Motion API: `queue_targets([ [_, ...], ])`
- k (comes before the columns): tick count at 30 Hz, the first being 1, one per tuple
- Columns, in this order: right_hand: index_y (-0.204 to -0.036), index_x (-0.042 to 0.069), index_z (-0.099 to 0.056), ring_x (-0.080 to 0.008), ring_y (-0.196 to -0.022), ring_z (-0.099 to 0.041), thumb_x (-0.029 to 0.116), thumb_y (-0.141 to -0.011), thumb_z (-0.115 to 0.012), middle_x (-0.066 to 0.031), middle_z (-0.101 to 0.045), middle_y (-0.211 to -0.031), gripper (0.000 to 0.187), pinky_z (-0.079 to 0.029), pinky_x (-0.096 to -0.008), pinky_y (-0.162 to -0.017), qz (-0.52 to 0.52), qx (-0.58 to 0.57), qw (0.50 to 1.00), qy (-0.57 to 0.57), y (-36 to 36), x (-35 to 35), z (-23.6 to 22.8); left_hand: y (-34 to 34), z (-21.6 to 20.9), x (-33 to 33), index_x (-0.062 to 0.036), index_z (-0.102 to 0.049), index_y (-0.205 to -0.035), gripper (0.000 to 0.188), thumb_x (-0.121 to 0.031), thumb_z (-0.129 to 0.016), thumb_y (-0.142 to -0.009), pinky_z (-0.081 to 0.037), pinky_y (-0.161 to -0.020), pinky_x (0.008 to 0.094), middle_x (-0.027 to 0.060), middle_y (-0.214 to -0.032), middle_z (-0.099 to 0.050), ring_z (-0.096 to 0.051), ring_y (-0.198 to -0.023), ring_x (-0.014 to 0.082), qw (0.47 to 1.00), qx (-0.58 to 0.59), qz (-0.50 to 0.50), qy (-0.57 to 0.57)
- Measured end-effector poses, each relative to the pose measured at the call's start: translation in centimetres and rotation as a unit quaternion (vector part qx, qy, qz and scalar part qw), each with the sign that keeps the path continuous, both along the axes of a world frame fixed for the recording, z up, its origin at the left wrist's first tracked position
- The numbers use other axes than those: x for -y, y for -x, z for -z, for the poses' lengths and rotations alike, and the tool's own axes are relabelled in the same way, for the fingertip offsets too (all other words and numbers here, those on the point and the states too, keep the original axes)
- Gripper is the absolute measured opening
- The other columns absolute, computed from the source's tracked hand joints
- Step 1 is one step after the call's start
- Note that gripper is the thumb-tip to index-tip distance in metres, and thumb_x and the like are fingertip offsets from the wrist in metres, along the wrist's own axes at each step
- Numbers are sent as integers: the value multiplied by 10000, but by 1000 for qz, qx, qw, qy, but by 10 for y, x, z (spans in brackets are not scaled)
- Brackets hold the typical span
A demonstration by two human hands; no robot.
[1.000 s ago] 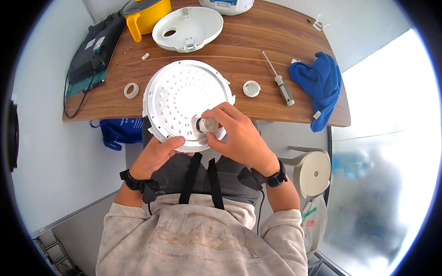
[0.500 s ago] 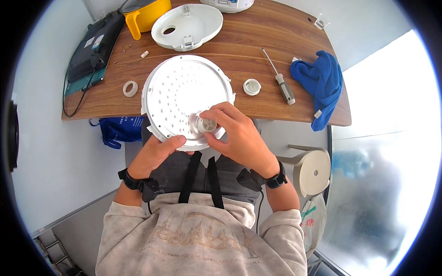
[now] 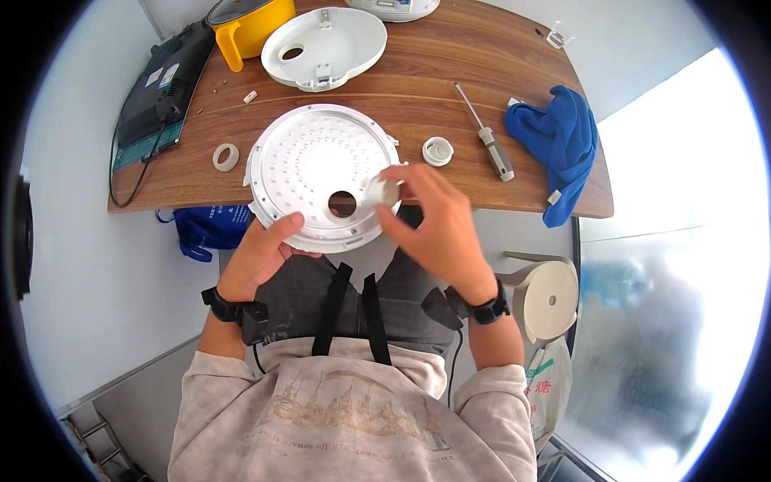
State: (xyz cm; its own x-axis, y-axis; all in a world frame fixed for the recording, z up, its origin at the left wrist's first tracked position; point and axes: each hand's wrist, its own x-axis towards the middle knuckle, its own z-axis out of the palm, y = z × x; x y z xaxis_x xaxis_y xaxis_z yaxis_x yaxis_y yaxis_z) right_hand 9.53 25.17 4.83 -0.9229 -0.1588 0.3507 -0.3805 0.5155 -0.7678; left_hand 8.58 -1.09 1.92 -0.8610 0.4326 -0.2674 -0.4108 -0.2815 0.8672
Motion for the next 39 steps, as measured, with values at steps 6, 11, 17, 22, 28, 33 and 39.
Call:
queue_targets([
  [6, -1183, 20, -648, -233, -873, -716, 140, -932, -734, -128, -722, -1049, 291, -563, -344, -798, 136, -35, 989, -39, 30, -32, 10, 14, 14, 21, -19, -545, -1285, 540, -472, -630, -1003, -584, -552, 249, 105, -868, -716, -697, -647, 134, 996, 36, 72, 34],
  [11, -1233, 19, -636, -211, -888, -726, 103, -931, -723, -127, -728, -1068, 325, -581, -324, -794, 120, 12, 992, 28, 29, -29, 14, 20, 48, 32, -4, -593, -1145, 475, -458, -636, -1011, -556, -541, 234, 80, -777, -695, -671, -604, 124, 996, 76, 36, -8],
  [17, -1252, -17, -609, -181, -940, -728, 86, -947, -713, -157, -733, -1079, 339, -577, -308, -840, 58, 76, 988, 123, 12, -16, 18, 8, 21, 11, -15, -603, -1231, 347, -280, -662, -1014, -592, -638, 246, 103, -959, -745, -732, -791, 144, 990, 49, -39, 123],
  [22, -1253, -25, -595, -162, -951, -729, 96, -948, -729, -143, -745, -1015, 354, -573, -302, -835, 19, 132, 966, 223, -3, -9, 17, 8, 23, 11, -11, -634, -1212, 337, -276, -671, -1007, -595, -655, 268, 103, -991, -749, -734, -812, 158, 979, 8, 7, 203],
  [28, -1138, -19, -627, -185, -865, -762, 108, -898, -787, -110, -756, -941, 315, -590, -299, -797, -31, 174, 979, 98, -32, 1, 12, 10, 35, 22, -18, -670, -1118, 286, -280, -678, -1003, -582, -660, 271, 88, -965, -747, -718, -788, 154, 966, 11, 37, 257],
  [33, -1090, -6, -630, -209, -856, -765, 119, -881, -800, -121, -756, -929, 297, -604, -310, -791, -50, 202, 975, 82, -44, 8, 24, -8, 24, 17, -28, -617, -1209, 321, -219, -718, -972, -581, -719, 284, 95, -1046, -732, -710, -856, 151, 962, -25, 176, 209],
  [39, -1070, 21, -647, -236, -828, -743, 167, -855, -830, -126, -737, -905, 317, -599, -328, -751, -83, 164, 981, 56, -50, 29, 44, -14, 14, -2, -31, -539, -1316, 462, -106, -766, -921, -593, -805, 306, 102, -1200, -665, -680, -1033, 154, 969, -27, 196, 145],
])
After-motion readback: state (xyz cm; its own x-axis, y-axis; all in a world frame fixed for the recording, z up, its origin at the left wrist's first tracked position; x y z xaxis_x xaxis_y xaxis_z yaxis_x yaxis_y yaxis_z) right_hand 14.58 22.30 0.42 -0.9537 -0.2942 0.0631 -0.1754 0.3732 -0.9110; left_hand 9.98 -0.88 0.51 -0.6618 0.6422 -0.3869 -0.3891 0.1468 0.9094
